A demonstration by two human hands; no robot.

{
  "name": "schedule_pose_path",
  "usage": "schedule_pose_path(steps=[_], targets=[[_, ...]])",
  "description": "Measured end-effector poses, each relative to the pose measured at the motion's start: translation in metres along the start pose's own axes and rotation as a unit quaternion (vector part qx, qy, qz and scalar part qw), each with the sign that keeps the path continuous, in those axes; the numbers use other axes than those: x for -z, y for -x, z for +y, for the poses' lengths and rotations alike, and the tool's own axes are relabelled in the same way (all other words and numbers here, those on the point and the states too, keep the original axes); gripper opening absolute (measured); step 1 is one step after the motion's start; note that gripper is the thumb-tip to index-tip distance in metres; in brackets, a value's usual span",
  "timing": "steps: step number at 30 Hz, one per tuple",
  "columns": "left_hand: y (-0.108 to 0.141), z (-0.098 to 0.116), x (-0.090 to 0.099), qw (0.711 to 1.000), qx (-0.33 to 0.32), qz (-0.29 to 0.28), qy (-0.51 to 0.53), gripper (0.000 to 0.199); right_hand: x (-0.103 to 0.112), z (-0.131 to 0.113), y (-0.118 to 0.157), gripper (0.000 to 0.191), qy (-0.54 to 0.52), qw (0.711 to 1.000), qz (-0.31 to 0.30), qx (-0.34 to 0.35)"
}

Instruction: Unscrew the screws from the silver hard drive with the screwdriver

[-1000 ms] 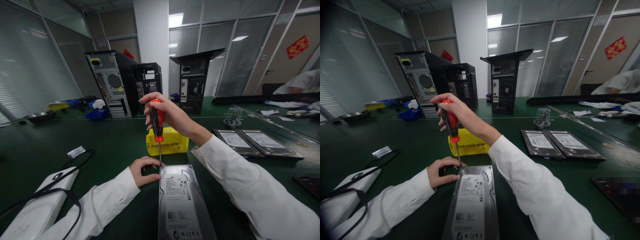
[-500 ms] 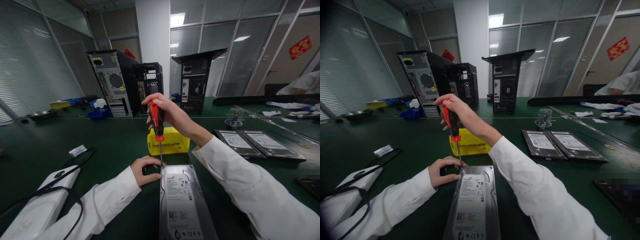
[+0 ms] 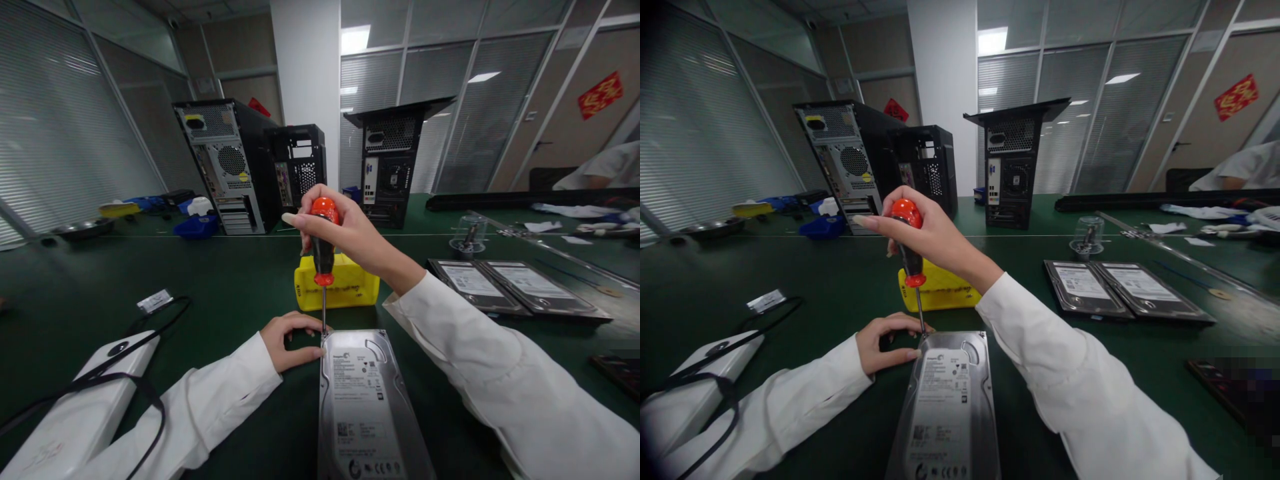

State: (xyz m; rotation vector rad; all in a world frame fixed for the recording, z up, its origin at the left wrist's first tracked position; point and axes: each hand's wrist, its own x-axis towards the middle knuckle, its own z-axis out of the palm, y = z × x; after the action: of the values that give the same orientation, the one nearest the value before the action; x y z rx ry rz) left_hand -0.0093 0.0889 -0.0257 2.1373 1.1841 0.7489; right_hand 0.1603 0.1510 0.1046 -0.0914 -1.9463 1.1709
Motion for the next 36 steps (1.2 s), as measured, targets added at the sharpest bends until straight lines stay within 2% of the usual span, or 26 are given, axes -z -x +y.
schedule_pose_path(steps=[5,8,13,21,29,33,36], targets=[[0.0,0.001,0.0,1.0,0.002,0.001,-0.002,0.037,-0.001,-0.002,-0.002,0.025,-0.067,0.996,-0.03,-0.043],[0.0,0.001,0.0,1.0,0.004,-0.001,-0.002,0.037,-0.002,-0.002,-0.003,0.023,-0.102,0.993,-0.04,-0.047],[0.0,0.0,0.0,1.0,0.003,-0.002,-0.001,0.037,-0.001,0.001,-0.003,0.02,-0.09,0.994,-0.059,-0.017],[0.0,0.0,0.0,1.0,-0.006,-0.004,0.003,0.037,-0.002,-0.008,-0.003,0.011,-0.079,0.995,-0.059,-0.032],[0.0,0.002,0.001,1.0,0.011,-0.01,-0.024,0.038,0.007,-0.004,-0.001,0.02,-0.06,0.996,-0.059,-0.024],[0.002,0.006,0.001,1.0,0.01,-0.006,-0.025,0.039,0.018,-0.009,-0.006,0.024,-0.035,0.994,-0.068,-0.079],[0.005,0.008,0.001,1.0,0.006,-0.003,-0.016,0.04,0.028,-0.016,-0.012,0.024,-0.039,0.976,-0.14,-0.159]])
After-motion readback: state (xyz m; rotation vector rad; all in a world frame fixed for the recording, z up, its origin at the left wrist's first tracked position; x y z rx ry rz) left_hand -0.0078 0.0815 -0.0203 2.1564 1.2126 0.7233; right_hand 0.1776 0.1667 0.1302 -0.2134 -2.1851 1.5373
